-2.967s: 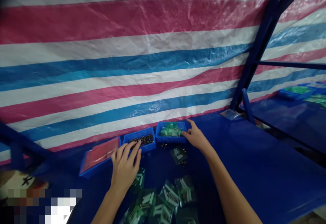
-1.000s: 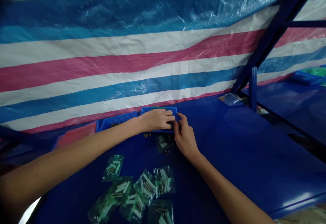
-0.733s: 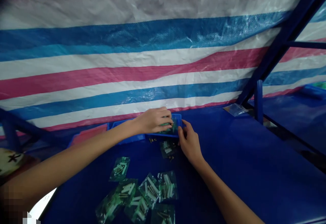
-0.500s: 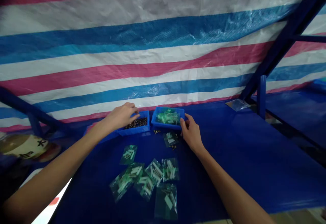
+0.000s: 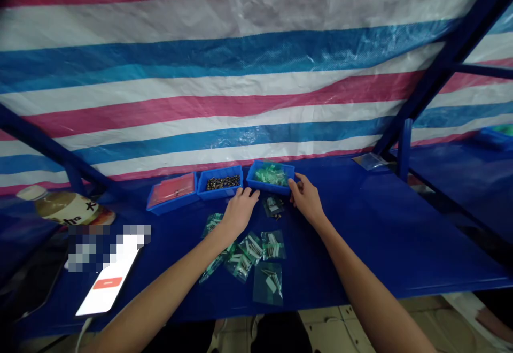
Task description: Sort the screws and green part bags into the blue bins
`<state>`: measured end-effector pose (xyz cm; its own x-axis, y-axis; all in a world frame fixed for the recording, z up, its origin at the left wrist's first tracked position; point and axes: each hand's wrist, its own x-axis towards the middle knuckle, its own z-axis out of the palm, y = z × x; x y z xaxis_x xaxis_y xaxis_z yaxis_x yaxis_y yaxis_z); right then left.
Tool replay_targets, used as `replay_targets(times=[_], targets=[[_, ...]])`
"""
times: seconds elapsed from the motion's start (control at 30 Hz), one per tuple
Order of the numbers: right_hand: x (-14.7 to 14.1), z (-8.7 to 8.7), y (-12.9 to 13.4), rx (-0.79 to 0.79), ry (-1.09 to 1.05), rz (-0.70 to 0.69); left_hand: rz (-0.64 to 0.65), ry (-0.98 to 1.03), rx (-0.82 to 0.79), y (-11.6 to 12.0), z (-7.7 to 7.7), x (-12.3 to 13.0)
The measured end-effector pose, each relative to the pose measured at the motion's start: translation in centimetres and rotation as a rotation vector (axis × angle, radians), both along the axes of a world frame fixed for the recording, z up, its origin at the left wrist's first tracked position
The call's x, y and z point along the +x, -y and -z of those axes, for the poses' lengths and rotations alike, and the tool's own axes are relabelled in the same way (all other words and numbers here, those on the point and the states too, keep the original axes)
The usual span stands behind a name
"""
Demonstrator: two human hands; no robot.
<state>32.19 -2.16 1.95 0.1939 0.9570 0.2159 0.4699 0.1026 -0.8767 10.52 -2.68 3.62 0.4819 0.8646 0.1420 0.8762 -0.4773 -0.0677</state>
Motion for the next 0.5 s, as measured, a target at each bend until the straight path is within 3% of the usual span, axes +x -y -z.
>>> replay_targets(times=[0.3, 0.4, 0.5], targets=[[0.3, 0.1, -0.2, -0.003, 0.020, -0.005, 0.130, 0.285, -0.101, -0.4, 1.3, -1.5], [0.3, 0.2, -0.2, -0.005, 0.031, -0.012, 0.126, 0.555, -0.168, -0.7, 1.5, -2.7], [0.3, 0.4, -0.3, -0.022, 0.025, -0.017, 0.019, 0.999, -0.416, -0.9, 1.1, -4.0]])
